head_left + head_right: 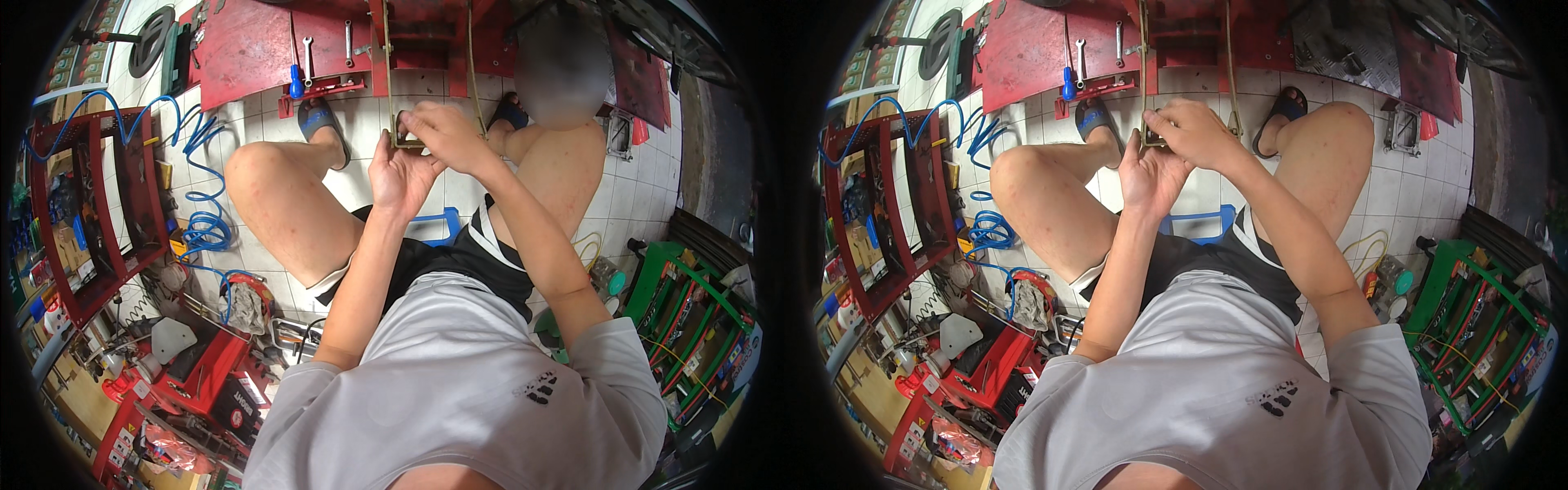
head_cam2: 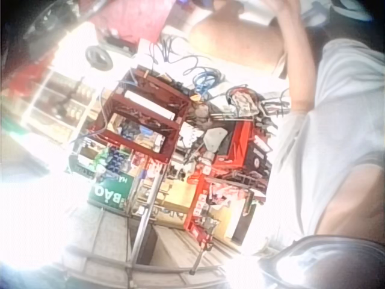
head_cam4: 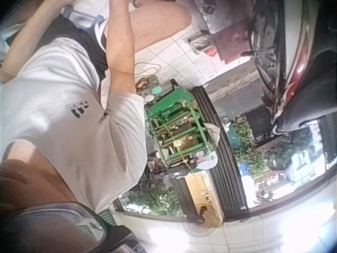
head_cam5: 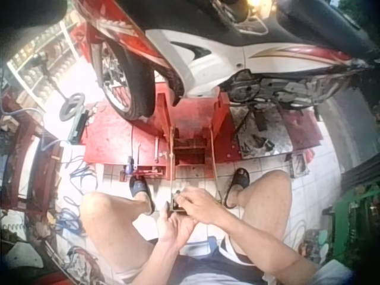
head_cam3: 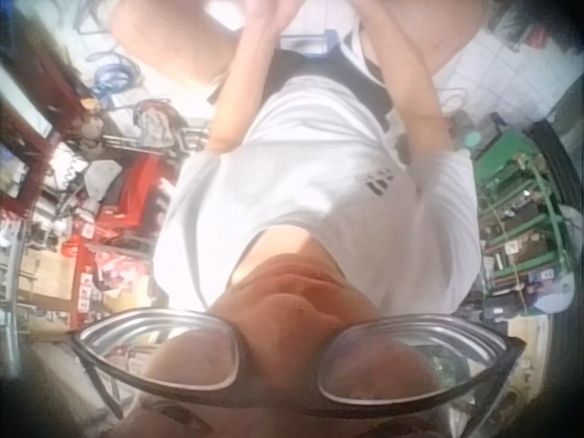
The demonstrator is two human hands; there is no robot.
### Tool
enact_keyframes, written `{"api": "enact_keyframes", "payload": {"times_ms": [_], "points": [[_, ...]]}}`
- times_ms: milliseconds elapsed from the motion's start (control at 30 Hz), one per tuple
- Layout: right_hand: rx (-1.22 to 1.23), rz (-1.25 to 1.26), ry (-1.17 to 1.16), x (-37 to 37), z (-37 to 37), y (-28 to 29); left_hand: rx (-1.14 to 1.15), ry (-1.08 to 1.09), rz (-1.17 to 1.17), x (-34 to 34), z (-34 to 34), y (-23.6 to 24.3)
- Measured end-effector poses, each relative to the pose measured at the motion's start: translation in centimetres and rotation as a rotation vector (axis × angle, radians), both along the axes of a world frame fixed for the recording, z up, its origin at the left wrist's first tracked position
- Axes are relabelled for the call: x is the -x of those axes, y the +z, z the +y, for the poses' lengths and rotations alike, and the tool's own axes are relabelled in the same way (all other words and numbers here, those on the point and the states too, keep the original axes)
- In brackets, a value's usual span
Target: The person sits on a low stool and works on a motorcycle brake assembly. They use a wrench to loosen and remove bolts, then detach a metal bracket from the red lift stand. The person handles the bracket and small hardware pieces, reattaching them to the assembly.
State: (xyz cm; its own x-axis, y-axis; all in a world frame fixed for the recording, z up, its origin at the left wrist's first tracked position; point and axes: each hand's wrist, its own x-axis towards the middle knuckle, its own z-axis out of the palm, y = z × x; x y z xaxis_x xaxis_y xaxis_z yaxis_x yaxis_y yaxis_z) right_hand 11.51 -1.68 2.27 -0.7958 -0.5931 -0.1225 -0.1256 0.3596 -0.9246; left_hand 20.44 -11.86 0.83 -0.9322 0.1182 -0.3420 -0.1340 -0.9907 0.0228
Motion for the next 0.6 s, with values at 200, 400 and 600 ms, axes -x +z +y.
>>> {"api": "enact_keyframes", "payload": {"times_ms": [200,400,600], "points": [[-0.01,-0.009,-0.006,0.1,0.1,-0.1,-0.005,0.003,0.024,-0.1,0.1,0.0],[-0.058,0.1,0.015,-0.1,-0.1,0.7,0.02,-0.003,0.002,0.0,0.0,-0.3],[-0.074,0.065,0.04,-0.1,-0.2,0.2,0.018,-0.009,0.013,-0.1,0.0,-0.3]]}}
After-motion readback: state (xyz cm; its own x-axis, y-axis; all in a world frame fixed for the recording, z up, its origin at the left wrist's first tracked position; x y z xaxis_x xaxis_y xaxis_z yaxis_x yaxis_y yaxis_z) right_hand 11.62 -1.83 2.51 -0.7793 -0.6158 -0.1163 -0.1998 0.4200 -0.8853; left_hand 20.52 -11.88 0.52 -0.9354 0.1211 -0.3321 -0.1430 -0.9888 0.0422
